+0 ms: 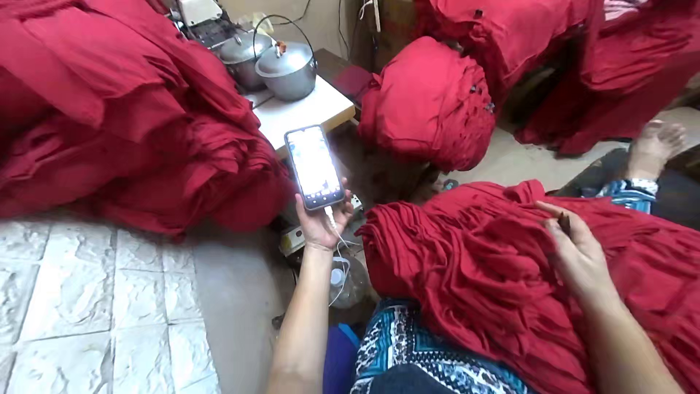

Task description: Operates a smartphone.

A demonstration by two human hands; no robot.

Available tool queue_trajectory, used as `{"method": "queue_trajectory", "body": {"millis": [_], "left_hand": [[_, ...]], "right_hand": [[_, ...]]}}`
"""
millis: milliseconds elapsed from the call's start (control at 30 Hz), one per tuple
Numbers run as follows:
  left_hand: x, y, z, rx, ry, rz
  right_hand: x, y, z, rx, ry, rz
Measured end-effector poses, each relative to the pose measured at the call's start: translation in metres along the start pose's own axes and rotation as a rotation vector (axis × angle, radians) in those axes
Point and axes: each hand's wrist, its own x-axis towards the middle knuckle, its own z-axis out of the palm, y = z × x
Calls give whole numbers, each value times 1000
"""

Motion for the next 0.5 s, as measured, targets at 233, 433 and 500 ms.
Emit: {"method": "queue_trajectory", "body": {"millis": [233, 433, 500], "left_hand": [[-71, -31, 16, -56, -244, -161], [-119, -50, 15, -111, -327, -193], [-134, -53, 15, -51, -277, -119]], "right_hand": [[-21, -94, 37, -115, -143, -397], [-60, -146, 89, -258, -267, -609], [-70, -152, 101, -312, -301, -643]]}}
